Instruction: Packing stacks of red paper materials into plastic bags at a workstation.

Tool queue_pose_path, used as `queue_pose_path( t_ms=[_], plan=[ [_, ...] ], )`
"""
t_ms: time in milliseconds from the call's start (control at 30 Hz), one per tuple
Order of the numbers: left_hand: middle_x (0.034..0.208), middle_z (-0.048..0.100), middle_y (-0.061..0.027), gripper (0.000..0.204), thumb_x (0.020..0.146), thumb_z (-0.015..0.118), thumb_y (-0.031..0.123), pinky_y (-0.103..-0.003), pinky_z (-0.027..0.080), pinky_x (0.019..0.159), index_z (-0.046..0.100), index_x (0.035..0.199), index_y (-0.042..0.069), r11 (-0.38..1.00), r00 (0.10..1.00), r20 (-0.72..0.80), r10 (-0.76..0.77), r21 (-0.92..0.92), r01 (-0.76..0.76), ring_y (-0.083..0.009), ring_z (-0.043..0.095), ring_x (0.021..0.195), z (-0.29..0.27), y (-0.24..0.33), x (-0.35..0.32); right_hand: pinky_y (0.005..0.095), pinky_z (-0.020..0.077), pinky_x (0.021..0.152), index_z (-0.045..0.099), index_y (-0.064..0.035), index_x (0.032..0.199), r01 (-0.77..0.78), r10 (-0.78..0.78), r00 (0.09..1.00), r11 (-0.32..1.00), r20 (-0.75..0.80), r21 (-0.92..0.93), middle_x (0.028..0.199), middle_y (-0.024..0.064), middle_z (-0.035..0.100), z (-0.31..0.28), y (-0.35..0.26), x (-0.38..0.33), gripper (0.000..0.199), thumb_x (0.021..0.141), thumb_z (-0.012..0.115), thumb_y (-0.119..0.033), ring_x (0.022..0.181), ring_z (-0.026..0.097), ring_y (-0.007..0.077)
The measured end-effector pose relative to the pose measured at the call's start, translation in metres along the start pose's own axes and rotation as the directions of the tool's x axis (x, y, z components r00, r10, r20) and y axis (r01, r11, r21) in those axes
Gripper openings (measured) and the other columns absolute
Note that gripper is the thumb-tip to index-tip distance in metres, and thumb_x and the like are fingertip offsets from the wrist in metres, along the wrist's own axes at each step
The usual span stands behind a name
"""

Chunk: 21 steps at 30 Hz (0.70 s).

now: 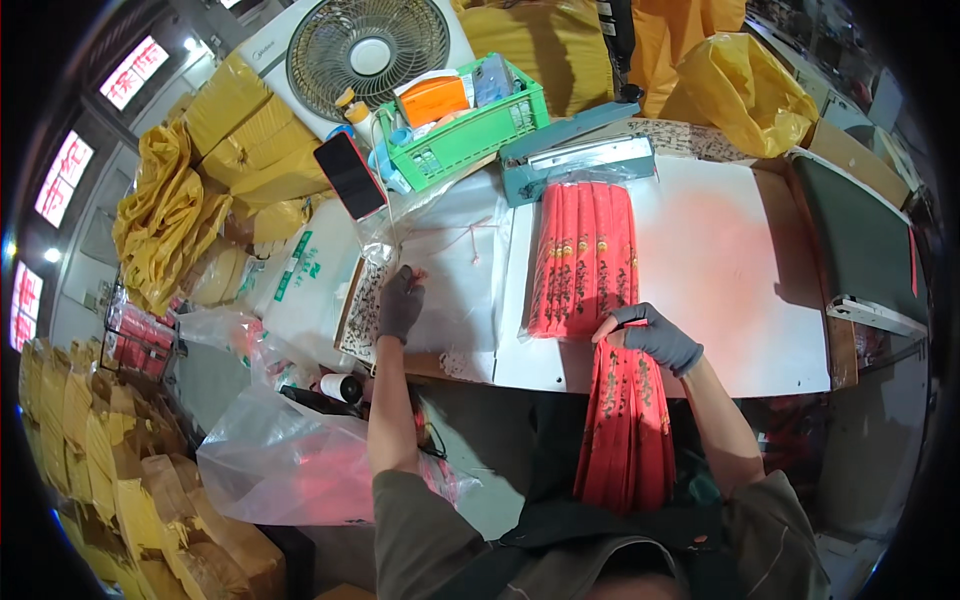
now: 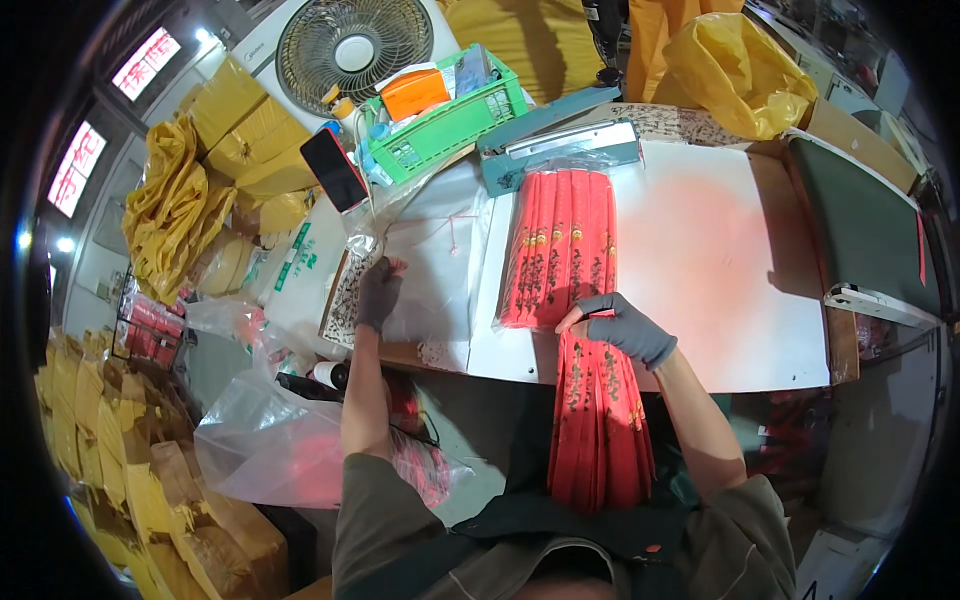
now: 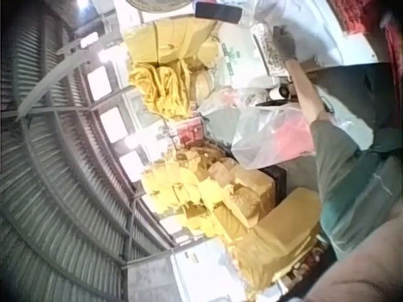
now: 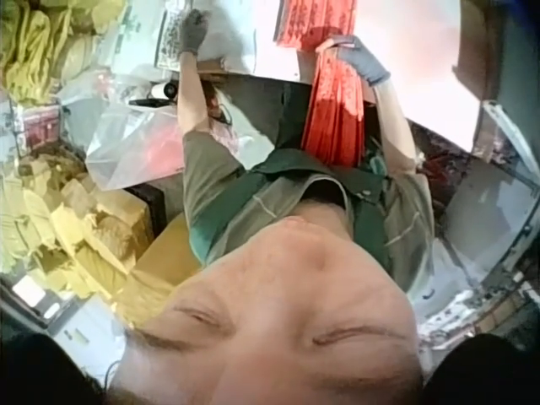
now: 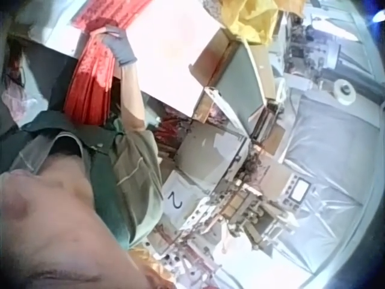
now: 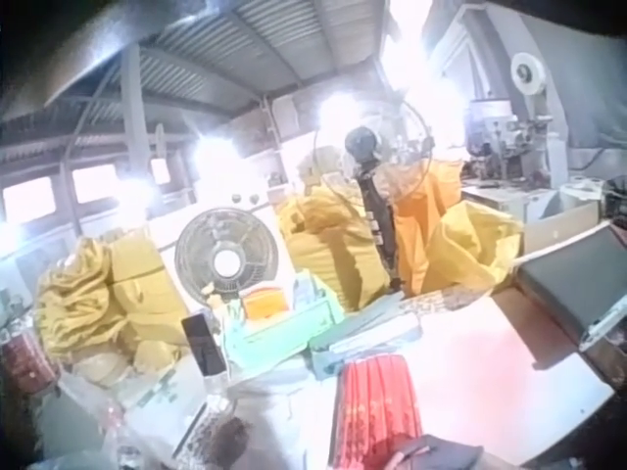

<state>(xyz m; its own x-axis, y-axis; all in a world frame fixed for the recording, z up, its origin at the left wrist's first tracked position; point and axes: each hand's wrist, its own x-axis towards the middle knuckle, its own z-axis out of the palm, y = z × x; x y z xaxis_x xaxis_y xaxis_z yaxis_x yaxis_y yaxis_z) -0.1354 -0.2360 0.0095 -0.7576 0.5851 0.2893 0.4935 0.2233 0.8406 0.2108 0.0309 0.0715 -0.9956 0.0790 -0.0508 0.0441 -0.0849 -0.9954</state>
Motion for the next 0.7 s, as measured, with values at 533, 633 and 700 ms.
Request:
queue_pose_path(
  t_ms=[533, 633, 700],
  plan=[
    [0.079, 0.059, -0.0013, 0.008, 0.090, 0.055, 0.007, -0.025, 0.046, 0.060, 0.059, 0.096, 0.004, 0.816, 0.995, 0.016, 0.097, -0.573, -0.070, -0.0100, 0.057, 0.068, 0.097, 0.130, -0.102, 0.0272, 0.0441, 0.088, 0.062, -0.0012, 0.115, 0.026, -0.020, 0.997, 0.995, -0.070, 0.095, 0.104, 0.0078, 0.063, 0.022, -0.006, 0.003, 0.035, 0.081, 0.062, -0.009, 0.097, 0.057, 0.0129],
    [0.080, 0.056, -0.0019, 0.009, 0.086, 0.058, 0.002, -0.025, 0.046, 0.061, 0.060, 0.095, 0.002, 0.958, 0.966, 0.173, 0.192, -0.248, -0.146, -0.0077, 0.052, 0.073, 0.133, 0.150, -0.126, 0.0278, 0.0430, 0.091, 0.058, -0.0059, 0.124, -0.006, 0.007, 0.997, 1.000, 0.080, -0.017, 0.120, 0.0101, 0.060, 0.008, 0.020, 0.016, 0.044, 0.081, 0.063, -0.010, 0.103, 0.056, 0.0122],
    [0.082, 0.055, -0.0039, 0.013, 0.091, 0.054, 0.006, -0.030, 0.049, 0.084, 0.061, 0.101, 0.007, 0.831, 0.976, 0.195, -0.095, -0.525, 0.185, -0.0100, 0.052, 0.075, 0.137, 0.137, -0.130, 0.0246, 0.0426, 0.092, 0.053, -0.0079, 0.130, -0.098, 0.091, 0.989, 0.993, 0.117, 0.061, 0.124, 0.0100, 0.057, 0.005, 0.030, 0.017, 0.050, 0.081, 0.065, -0.012, 0.107, 0.055, 0.0126]
  ],
)
